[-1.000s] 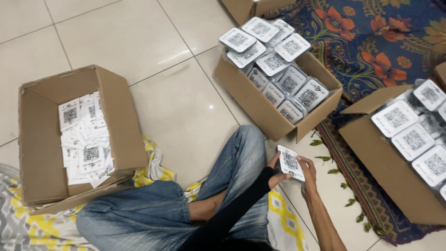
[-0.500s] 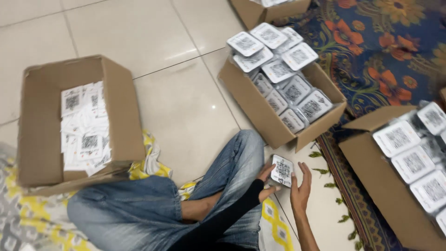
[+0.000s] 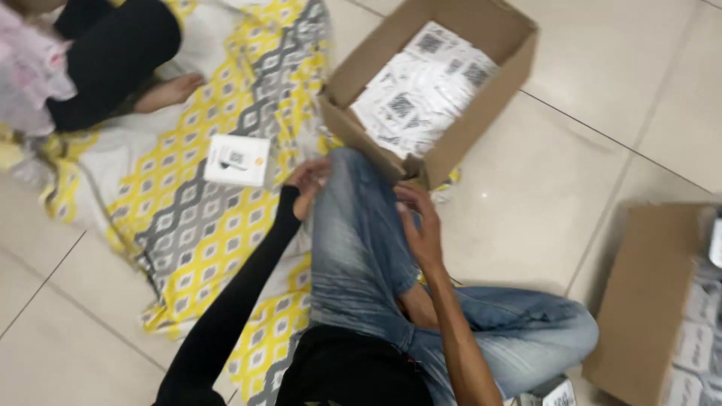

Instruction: The person sits on a mat on the floor and packs small white boxes. They open each box, place a plastic-wrapped item inside, add a paper insert with a QR code, close the box, and set it aside. The process is repeated for multiple boxes.

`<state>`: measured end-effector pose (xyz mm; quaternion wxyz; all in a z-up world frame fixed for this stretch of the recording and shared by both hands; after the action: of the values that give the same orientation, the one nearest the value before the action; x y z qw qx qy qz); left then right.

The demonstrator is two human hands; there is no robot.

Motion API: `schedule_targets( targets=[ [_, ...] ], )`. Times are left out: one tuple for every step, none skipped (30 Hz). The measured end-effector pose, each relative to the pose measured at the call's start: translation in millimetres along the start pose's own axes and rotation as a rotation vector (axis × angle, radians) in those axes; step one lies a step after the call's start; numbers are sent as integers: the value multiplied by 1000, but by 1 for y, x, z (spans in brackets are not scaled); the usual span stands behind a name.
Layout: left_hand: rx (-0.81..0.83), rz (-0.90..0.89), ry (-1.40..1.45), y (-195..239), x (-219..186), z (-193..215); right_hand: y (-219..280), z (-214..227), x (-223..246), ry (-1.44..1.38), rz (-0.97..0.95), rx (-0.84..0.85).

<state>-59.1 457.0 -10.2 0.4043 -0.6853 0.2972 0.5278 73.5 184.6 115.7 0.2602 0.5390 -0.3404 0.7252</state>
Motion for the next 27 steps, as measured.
schedule_targets(
  targets=[
    [-54, 4, -17, 1, -1, 38, -10, -44, -19, -17, 1, 54],
    [-286, 13, -301, 2, -1, 79, -16, -91, -38, -195, -45, 262],
    [-517, 31, -586, 5, -3, 118, -18, -138, -56, -372, -96, 470],
    [-541, 39, -590, 14, 14, 156, -13, -178, -86, -374, -100, 496],
    [-616, -126, -763, 23, 26, 191, -6, -218, -117, -429, -205, 587],
    [-663, -297, -931, 30, 40, 224, 2, -256, -148, -480, -312, 665],
    [-675, -290, -934, 46, 46, 233, 4, -266, -145, -480, -315, 677],
    [-705, 1, -658, 54, 57, 246, 2, -274, -144, -448, -442, 638],
    [-700, 282, -369, 62, 69, 255, -1, -280, -143, -415, -567, 596],
    [-692, 277, -361, 70, 66, 248, -9, -276, -129, -408, -563, 587],
    [-691, 350, -313, 80, 64, 240, -16, -271, -117, -364, -662, 537],
    [-685, 426, -265, 93, 61, 232, -18, -266, -104, -323, -763, 482],
    [-673, 425, -260, 101, 86, 229, -20, -270, -115, -320, -762, 469],
    [-570, 331, -385, 113, 109, 222, -16, -272, -125, -295, -739, 465],
    [-463, 234, -505, 127, 131, 212, -11, -273, -136, -269, -717, 462],
    [-451, 227, -499, 122, 119, 195, -12, -275, -136, -266, -712, 447],
    [-488, 317, -343, 120, 108, 177, -13, -275, -134, -294, -628, 420],
    [-509, 410, -185, 117, 98, 157, -13, -273, -133, -321, -545, 383],
    [-484, 406, -179, 117, 58, 129, -4, -268, -122, -317, -541, 358],
    [-584, 451, -7, 109, 21, 103, 0, -261, -111, -365, -477, 305],
    [-679, 500, 168, 103, -20, 75, 3, -254, -101, -409, -410, 253],
    [-638, 493, 173, 101, -31, 61, 0, -231, -72, -402, -394, 215],
    [-626, 402, 230, 100, -44, 48, -2, -209, -42, -414, -345, 198],
    [-615, 333, 288, 108, -58, 33, 6, -187, -11, -425, -315, 178],
    [-576, 348, 295, 107, -55, 16, 16, -157, -5, -417, -317, 136],
    [-431, 262, 343, 101, -54, 0, 23, -129, 3, -435, -273, 98],
    [-285, 178, 393, 96, -54, -17, 33, -101, 11, -451, -229, 60]
  ],
)
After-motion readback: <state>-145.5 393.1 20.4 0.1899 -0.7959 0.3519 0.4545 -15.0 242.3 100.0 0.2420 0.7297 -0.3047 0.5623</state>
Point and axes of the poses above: each hand's wrist, its own y-axis away from the middle knuckle, its own z-axis out of the back of the hand, x = y × z, the point moved 2 cm from there along -y, towards the middle knuckle
